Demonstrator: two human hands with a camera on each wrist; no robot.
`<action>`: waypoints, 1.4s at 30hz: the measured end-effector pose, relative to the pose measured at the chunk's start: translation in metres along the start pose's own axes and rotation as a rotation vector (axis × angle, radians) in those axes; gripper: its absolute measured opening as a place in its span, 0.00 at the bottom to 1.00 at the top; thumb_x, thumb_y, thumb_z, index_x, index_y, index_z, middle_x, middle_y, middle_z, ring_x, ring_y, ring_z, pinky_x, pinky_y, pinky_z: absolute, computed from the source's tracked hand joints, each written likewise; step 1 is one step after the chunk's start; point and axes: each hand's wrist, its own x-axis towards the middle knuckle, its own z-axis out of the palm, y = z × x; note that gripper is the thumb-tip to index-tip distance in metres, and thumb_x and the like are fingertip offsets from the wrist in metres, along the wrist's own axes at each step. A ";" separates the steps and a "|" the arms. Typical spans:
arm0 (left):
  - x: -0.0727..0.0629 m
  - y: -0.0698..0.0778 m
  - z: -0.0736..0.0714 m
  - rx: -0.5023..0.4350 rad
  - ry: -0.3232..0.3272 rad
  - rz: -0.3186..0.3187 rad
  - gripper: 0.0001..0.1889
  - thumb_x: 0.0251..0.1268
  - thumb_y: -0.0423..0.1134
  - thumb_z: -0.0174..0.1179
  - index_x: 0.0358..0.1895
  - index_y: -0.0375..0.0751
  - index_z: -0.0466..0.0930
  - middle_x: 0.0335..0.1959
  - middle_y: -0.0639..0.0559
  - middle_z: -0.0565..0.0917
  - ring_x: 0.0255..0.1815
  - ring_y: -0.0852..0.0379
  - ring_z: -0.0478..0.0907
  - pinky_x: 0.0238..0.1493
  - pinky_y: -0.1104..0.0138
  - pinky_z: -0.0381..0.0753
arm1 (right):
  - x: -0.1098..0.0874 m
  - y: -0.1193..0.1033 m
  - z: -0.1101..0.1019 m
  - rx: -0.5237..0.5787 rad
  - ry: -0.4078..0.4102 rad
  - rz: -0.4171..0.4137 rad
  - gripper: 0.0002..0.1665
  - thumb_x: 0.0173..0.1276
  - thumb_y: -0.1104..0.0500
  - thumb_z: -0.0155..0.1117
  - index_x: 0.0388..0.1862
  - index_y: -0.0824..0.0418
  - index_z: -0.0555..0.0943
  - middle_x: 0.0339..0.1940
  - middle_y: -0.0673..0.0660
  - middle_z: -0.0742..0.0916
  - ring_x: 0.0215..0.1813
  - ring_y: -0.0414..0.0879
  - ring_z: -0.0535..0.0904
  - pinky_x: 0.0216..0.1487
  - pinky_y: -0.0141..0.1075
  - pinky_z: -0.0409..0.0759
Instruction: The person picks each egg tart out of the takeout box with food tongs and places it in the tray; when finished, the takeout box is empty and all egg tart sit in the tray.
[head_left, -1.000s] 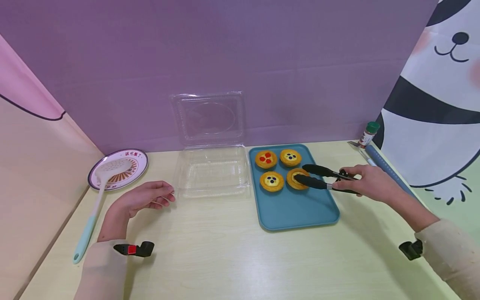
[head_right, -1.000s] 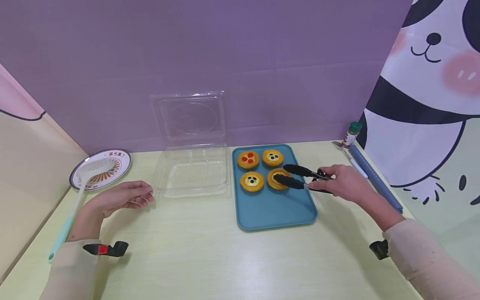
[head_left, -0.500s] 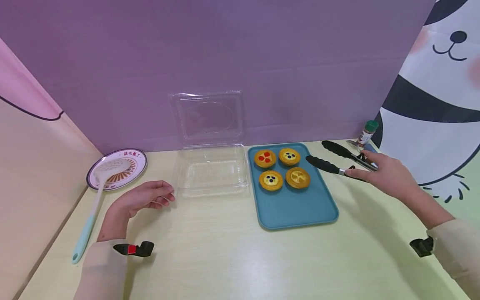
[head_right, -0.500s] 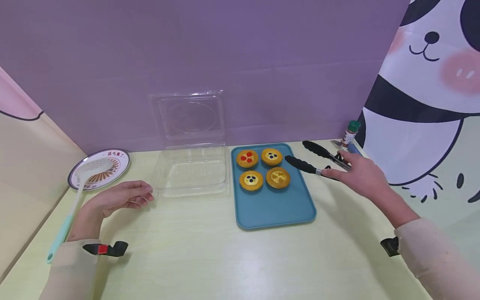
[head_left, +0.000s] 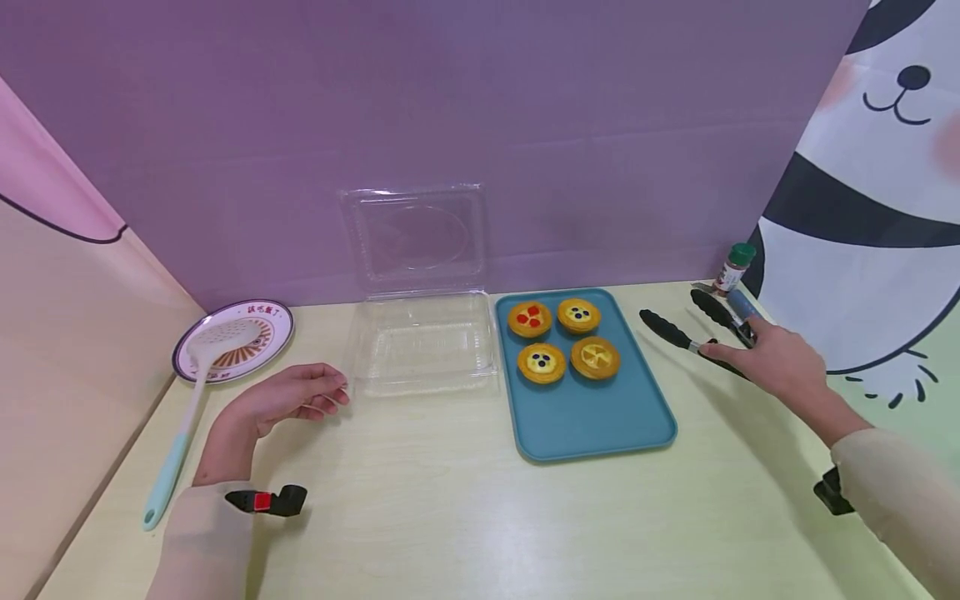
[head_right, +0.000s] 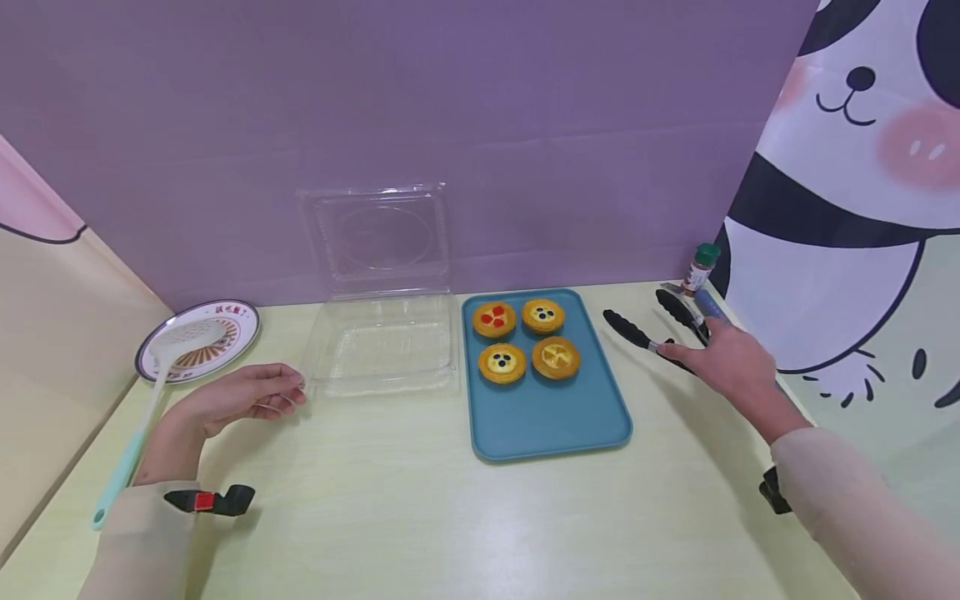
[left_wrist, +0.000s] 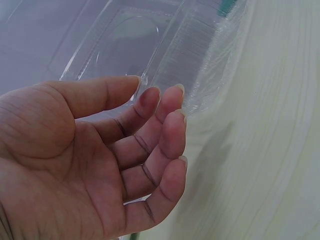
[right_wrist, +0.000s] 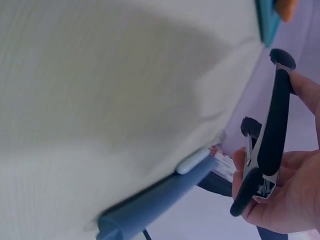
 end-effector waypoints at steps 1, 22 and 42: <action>0.000 0.000 0.000 -0.001 0.002 -0.002 0.21 0.78 0.49 0.52 0.56 0.32 0.72 0.43 0.50 0.84 0.41 0.55 0.80 0.46 0.64 0.81 | 0.002 0.001 0.003 -0.005 -0.013 0.010 0.54 0.59 0.19 0.56 0.56 0.66 0.69 0.26 0.58 0.80 0.28 0.52 0.76 0.18 0.41 0.66; -0.003 -0.002 -0.001 0.006 0.011 -0.016 0.22 0.77 0.49 0.53 0.56 0.31 0.71 0.45 0.49 0.84 0.42 0.55 0.81 0.47 0.64 0.81 | 0.012 -0.002 0.021 -0.049 -0.137 0.070 0.72 0.56 0.17 0.56 0.72 0.77 0.60 0.29 0.64 0.81 0.27 0.52 0.76 0.20 0.40 0.68; -0.011 -0.004 -0.007 0.073 0.075 -0.004 0.29 0.79 0.50 0.49 0.71 0.32 0.60 0.60 0.36 0.79 0.56 0.47 0.80 0.52 0.62 0.82 | 0.014 -0.009 0.007 -0.128 -0.263 0.017 0.74 0.60 0.18 0.52 0.76 0.79 0.47 0.60 0.81 0.76 0.44 0.68 0.82 0.33 0.52 0.78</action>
